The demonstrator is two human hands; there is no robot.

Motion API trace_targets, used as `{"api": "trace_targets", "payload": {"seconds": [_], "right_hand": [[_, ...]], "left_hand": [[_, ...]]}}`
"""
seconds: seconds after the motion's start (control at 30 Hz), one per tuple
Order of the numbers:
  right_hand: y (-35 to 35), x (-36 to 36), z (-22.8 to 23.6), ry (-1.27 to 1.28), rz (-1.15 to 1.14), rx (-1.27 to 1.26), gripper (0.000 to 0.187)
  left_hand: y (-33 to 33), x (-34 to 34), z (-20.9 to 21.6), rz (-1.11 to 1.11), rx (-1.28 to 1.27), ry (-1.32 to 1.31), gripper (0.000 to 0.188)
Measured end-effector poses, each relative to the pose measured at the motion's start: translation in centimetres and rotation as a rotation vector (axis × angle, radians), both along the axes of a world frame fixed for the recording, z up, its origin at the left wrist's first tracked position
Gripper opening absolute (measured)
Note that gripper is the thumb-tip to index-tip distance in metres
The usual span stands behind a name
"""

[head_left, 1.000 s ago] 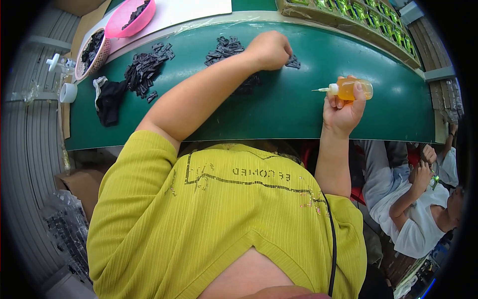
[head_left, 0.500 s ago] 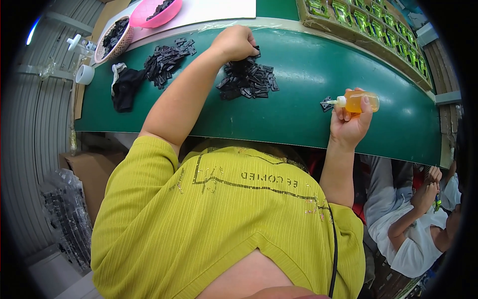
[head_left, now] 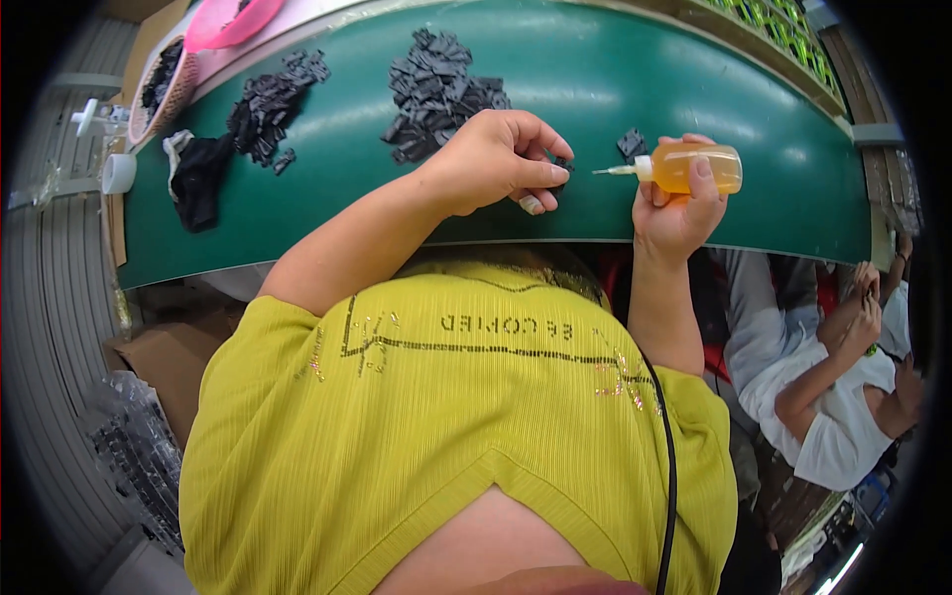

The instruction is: The person assembles small green toy car bodies by attaching black plastic components using an adhesive applicator.

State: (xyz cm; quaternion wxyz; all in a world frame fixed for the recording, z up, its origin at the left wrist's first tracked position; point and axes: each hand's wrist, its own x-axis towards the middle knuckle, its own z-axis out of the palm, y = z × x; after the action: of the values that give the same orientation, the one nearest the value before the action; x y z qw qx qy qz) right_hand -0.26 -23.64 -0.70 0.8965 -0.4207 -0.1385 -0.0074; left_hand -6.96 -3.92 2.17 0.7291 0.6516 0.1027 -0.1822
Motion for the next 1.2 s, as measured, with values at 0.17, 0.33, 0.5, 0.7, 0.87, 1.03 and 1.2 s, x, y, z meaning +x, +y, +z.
{"api": "trace_targets", "payload": {"seconds": [0.17,0.33,0.5,0.7,0.87,1.03,1.2], "right_hand": [[0.3,-1.2,-0.7,-0.106,-0.168,-0.24,0.025],[0.2,-1.6,-1.4,-0.283,-0.167,-0.418,0.028],[0.1,-1.5,-1.8,-0.31,-0.189,-0.441,0.029],[0.0,-1.3,-1.8,-0.325,-0.186,-0.477,0.03],[0.9,-1.8,-1.4,-0.268,-0.212,-0.402,0.026],[0.2,-1.1,-2.3,-0.267,-0.276,-0.409,0.025],[-0.2,-1.0,-1.2,-0.133,-0.123,-0.227,0.022]], "left_hand": [[-0.1,0.2,-0.7,-0.054,-0.032,0.016,0.027],[-0.2,0.2,-0.7,-0.069,-0.017,0.043,0.028],[-0.3,0.0,-0.6,-0.071,-0.015,0.041,0.027],[-0.2,0.1,-0.7,-0.079,-0.027,0.038,0.026],[-0.2,0.1,-0.9,-0.07,-0.019,0.035,0.026],[-0.1,0.1,-0.7,-0.067,-0.003,0.04,0.025],[0.0,0.3,-0.7,-0.046,-0.013,0.051,0.025]]}}
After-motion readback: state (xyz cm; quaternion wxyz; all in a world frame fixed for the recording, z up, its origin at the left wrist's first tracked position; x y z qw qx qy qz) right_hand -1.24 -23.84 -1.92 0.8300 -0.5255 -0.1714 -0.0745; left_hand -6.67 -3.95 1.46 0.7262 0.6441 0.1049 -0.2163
